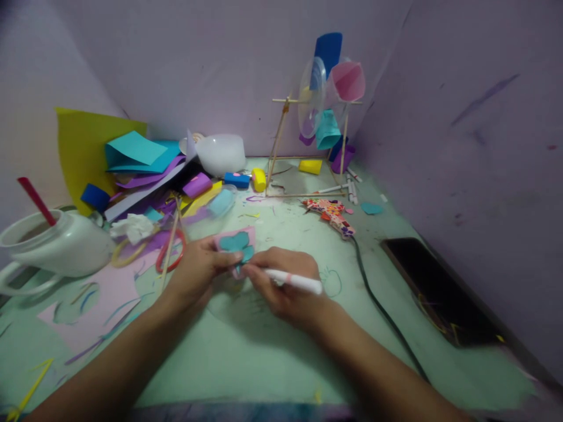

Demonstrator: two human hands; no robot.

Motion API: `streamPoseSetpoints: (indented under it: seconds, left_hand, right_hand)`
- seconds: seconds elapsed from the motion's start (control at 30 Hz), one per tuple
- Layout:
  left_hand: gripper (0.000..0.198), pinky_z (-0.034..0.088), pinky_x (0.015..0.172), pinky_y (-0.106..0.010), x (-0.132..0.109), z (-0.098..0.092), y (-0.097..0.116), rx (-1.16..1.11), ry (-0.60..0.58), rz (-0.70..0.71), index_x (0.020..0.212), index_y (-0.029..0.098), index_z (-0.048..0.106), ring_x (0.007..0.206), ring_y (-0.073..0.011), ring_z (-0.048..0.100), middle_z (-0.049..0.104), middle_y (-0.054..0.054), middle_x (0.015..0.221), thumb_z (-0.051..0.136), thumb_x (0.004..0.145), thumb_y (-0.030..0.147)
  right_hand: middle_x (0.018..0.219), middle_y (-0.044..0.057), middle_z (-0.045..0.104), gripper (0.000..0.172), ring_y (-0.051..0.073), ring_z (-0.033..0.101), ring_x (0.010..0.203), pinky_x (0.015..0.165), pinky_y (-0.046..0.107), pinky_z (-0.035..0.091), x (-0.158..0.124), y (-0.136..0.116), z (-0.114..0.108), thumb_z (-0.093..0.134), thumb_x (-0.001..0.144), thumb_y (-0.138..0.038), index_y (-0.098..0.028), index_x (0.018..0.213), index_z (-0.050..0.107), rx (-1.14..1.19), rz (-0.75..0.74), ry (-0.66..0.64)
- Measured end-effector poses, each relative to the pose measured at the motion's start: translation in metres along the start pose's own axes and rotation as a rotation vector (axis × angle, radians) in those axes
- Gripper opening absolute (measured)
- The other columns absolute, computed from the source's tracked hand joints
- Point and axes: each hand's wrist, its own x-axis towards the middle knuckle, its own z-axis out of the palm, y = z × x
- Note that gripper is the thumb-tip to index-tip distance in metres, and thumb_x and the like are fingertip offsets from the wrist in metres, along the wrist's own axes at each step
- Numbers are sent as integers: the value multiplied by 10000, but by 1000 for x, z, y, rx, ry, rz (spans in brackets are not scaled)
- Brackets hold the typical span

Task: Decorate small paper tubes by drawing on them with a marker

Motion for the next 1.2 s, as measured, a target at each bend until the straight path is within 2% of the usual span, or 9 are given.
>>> streamPoseSetpoints:
  seconds: [0.17,0.43,0.67,1.07,1.2]
  left_hand:
    - [125,421,469,-243,0,-1,0,11,-24,10,479,150,598,387,-117,522,586,26,409,715,445,123]
    - [127,417,475,-239,1,-1,-1,20,6,-10,501,146,618,401,-114,522,596,26,420,715,420,130]
    - [115,404,455,-243,1,0,-3,37,-1,-22,495,153,610,387,-123,518,585,29,408,696,420,145]
    - [152,437,485,-235,3,-1,-1,-10,26,-1,525,129,650,413,-103,524,629,17,454,720,390,125]
    - [160,433,480,-247,4,-1,-2,18,63,-22,540,134,651,429,-125,545,638,7,467,715,393,139]
  right_hand:
    - [612,16,673,171,118,580,481,500,249,452,1,-1,0,538,866,-190,-198,744,657,8,21,-10]
    - [590,8,660,159,102,554,464,465,227,420,2,-1,-1,546,856,-168,-183,733,645,23,7,-4]
    - [532,-13,607,159,62,475,411,406,188,355,2,0,1,561,834,-125,-146,694,634,109,5,63]
    - [492,-20,563,197,44,465,415,406,155,354,2,-1,-1,563,828,-116,-120,643,630,201,24,-1]
    - [511,-30,561,194,48,481,424,398,149,365,3,-4,-5,534,845,-126,-135,677,630,307,101,81]
